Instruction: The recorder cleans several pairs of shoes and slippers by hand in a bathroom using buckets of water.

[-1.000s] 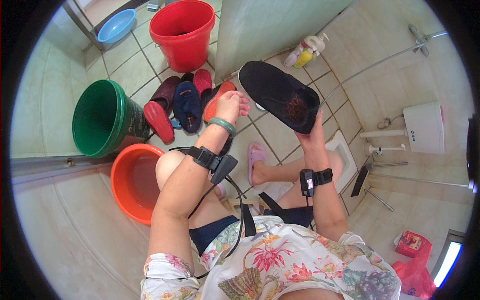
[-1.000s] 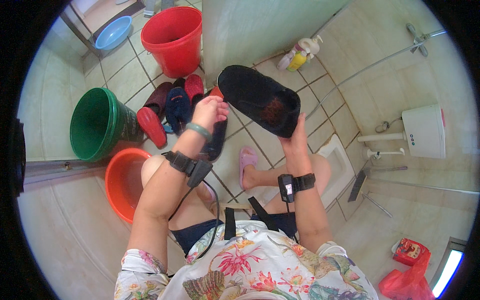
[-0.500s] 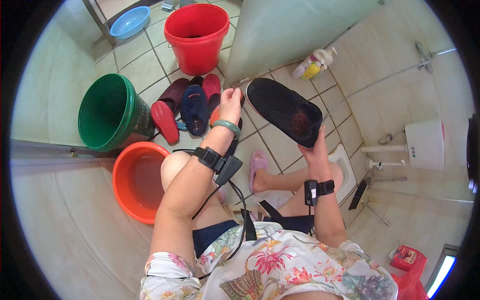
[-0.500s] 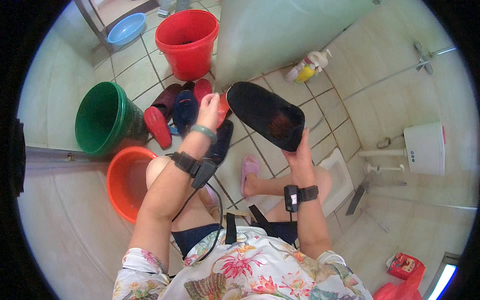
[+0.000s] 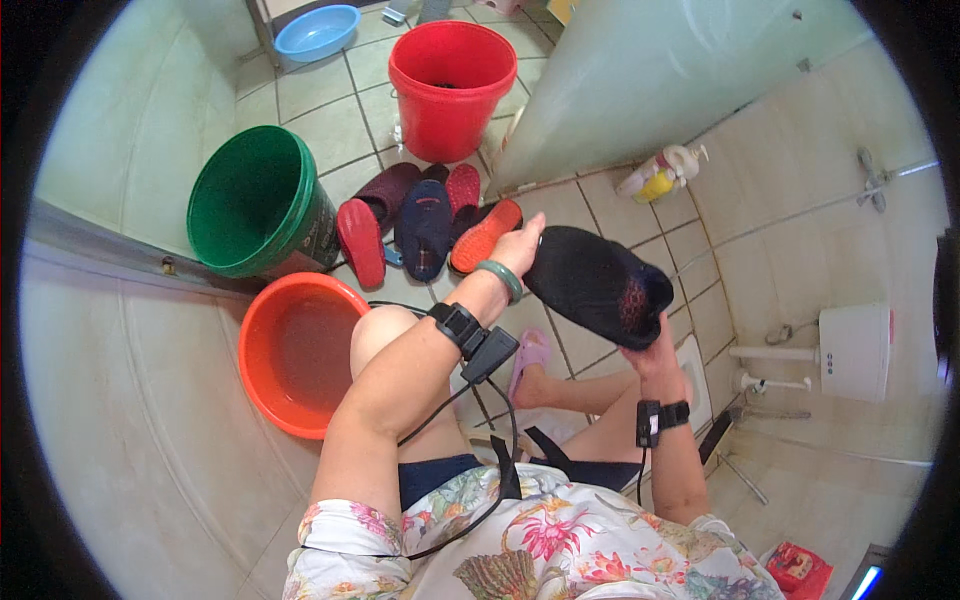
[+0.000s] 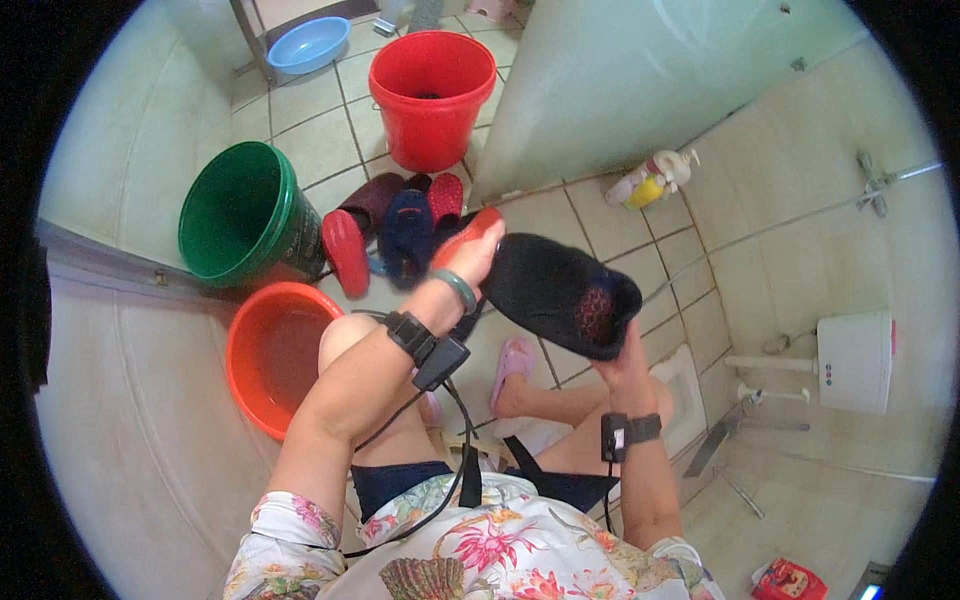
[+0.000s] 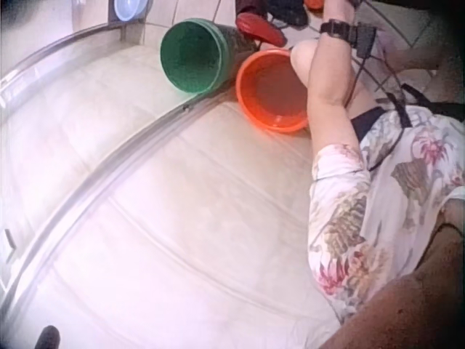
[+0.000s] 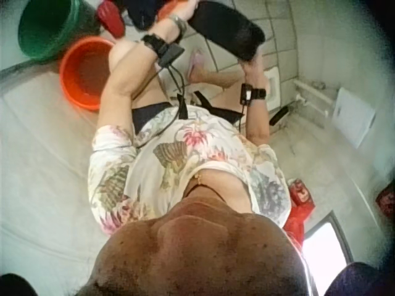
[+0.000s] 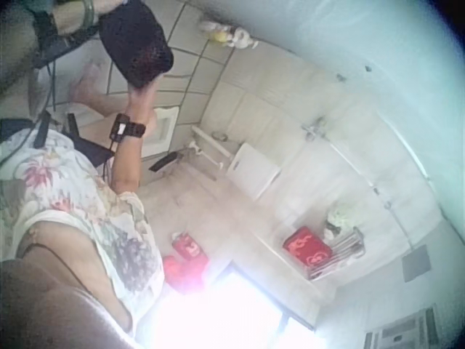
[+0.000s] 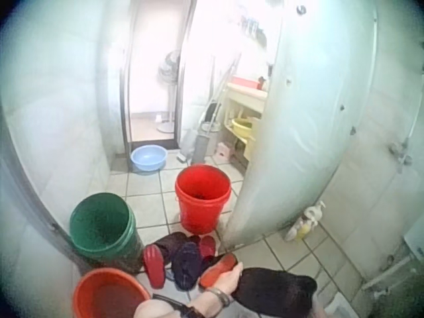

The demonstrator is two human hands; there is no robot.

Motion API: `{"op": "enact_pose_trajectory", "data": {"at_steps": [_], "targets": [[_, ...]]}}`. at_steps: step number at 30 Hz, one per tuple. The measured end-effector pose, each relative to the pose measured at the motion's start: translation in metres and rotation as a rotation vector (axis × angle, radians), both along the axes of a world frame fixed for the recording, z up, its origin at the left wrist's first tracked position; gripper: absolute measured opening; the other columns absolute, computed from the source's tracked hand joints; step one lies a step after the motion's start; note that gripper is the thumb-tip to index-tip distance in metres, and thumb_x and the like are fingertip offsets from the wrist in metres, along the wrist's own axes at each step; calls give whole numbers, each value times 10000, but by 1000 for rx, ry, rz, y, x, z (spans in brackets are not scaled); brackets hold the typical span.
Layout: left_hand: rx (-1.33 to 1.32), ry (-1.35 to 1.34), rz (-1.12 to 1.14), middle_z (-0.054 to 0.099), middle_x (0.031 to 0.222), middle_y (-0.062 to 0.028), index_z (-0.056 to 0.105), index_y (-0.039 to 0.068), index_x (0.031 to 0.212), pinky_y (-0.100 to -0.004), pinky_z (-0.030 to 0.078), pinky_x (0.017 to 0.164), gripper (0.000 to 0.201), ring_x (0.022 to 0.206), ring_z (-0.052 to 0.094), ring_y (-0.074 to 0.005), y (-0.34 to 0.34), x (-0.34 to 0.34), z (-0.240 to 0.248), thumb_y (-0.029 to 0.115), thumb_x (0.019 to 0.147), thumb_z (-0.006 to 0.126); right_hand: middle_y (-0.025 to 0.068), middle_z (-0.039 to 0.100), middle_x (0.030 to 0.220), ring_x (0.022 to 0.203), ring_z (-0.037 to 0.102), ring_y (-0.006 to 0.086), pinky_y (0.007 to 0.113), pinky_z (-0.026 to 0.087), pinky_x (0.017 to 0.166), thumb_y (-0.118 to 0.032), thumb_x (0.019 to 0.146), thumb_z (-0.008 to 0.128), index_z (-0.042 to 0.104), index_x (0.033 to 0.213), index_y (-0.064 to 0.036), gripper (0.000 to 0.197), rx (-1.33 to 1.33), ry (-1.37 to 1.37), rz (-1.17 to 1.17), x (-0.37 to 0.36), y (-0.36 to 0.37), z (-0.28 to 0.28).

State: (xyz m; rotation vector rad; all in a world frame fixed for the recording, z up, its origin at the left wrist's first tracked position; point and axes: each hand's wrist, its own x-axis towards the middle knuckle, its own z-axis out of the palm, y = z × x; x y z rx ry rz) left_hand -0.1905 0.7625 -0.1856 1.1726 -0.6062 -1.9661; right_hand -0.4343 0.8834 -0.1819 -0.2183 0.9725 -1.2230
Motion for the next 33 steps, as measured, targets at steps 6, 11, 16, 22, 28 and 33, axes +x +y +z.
{"op": "enact_pose_trajectory", "data": {"at_steps": [6, 11, 16, 22, 28, 33], "targets": [[-289, -490, -221, 511, 1245, -201, 474, 2, 1252, -352, 397, 919, 632, 1136, 494, -266, -27, 41, -12, 485, 849, 545, 61, 548, 1235, 1090, 546, 222, 404, 461, 927, -489, 917, 437, 510, 1237, -114, 498, 166, -83, 134, 44, 25, -5], [-718, -843, 713, 453, 1200, -224, 431, 9, 1213, -439, 335, 975, 526, 1140, 418, -376, -52, 53, -8, 257, 797, 638, 57, 572, 1207, 1094, 549, 223, 420, 454, 947, -358, 930, 491, 520, 1229, -105, 393, 157, -128, 26, 84, -9, -40], [-558, -476, 1053, 397, 1240, -210, 353, -5, 1276, -399, 331, 982, 506, 1108, 431, -302, -57, 93, -7, 154, 852, 579, 105, 562, 1216, 1078, 567, 220, 367, 480, 927, -304, 935, 494, 504, 1234, -37, 401, -171, -100, 185, 151, -117, 9], [-393, -309, 1010, 371, 1293, -207, 320, 3, 1304, -390, 354, 970, 527, 1125, 434, -284, -50, 87, 2, 143, 859, 565, 223, 333, 1379, 1242, 388, 368, 513, 364, 1005, -506, 933, 377, 172, 1405, -47, 690, -185, -327, 229, 185, -244, 96], [-326, -90, 1059, 355, 1325, -203, 283, 13, 1331, -357, 331, 997, 520, 1166, 417, -265, -42, 96, 12, 121, 882, 522, 225, 260, 1421, 1276, 350, 362, 489, 319, 1039, -482, 924, 433, 84, 1433, -83, 735, -78, 25, 348, 201, -202, 9], [-236, -111, 980, 428, 1257, -137, 289, 29, 1327, -352, 351, 924, 511, 1103, 442, -204, -39, 101, 30, 214, 898, 495, 117, 485, 1230, 1085, 498, 237, 368, 429, 900, -406, 904, 523, 399, 1260, -56, 514, 248, 268, 328, 135, -143, -157]]}}
